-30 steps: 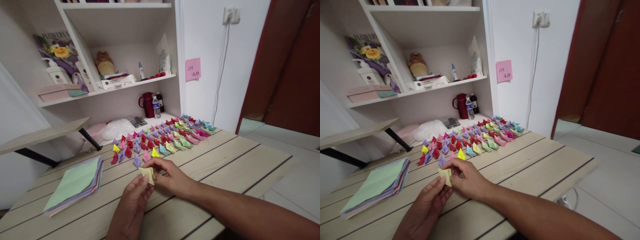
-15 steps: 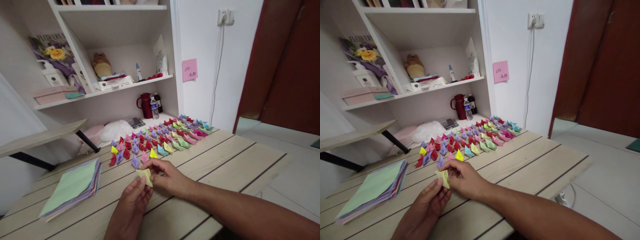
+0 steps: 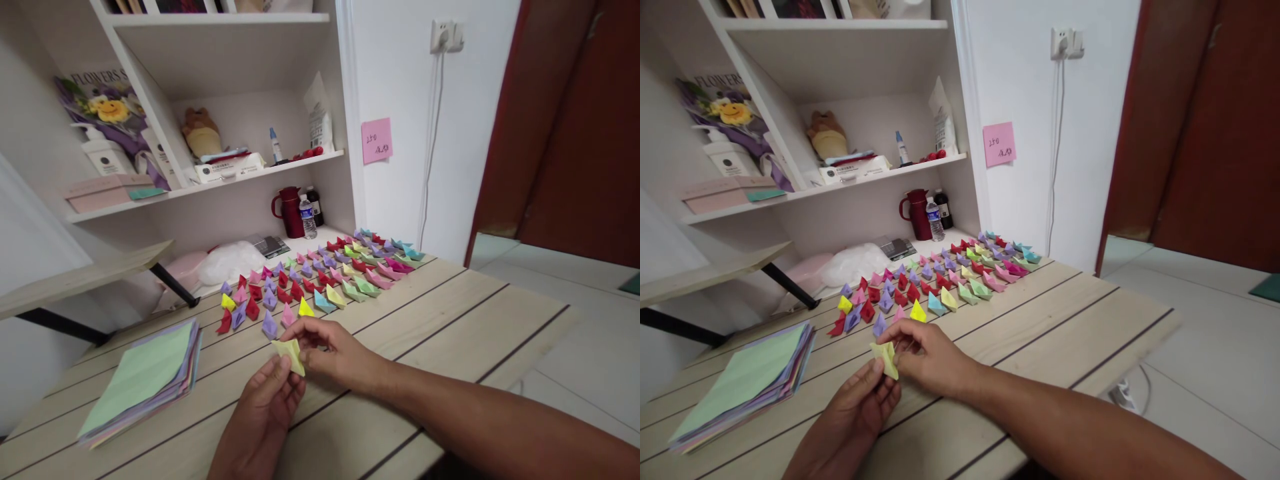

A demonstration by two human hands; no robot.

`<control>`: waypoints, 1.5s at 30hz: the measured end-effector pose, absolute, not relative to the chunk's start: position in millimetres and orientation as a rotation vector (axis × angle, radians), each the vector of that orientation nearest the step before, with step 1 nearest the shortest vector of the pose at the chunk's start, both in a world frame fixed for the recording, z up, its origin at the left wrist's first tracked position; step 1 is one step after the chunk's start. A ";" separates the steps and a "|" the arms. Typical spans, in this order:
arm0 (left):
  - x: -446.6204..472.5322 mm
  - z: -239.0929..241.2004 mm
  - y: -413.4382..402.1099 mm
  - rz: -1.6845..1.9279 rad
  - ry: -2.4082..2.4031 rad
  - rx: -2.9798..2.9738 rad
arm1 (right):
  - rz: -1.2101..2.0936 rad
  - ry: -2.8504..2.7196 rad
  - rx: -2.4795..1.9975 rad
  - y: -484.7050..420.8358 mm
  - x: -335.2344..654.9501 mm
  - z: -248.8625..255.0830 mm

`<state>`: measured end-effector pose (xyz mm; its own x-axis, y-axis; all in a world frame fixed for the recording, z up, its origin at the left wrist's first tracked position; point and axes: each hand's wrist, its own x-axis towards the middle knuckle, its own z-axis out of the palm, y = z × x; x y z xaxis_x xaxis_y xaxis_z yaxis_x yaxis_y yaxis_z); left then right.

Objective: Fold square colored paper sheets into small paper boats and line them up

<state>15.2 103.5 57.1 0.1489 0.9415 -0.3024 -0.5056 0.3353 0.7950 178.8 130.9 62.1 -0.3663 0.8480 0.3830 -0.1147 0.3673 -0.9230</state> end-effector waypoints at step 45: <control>18.3 64.0 97.7 1.020 0.887 0.808 | 0.712 -1.735 -0.670 125.5 181.8 70.6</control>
<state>18.3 97.7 64.0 0.2599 0.9379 -0.2295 -0.3576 0.3143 0.8794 181.8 125.5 70.6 -0.2489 0.7394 0.6256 0.0868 0.6604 -0.7459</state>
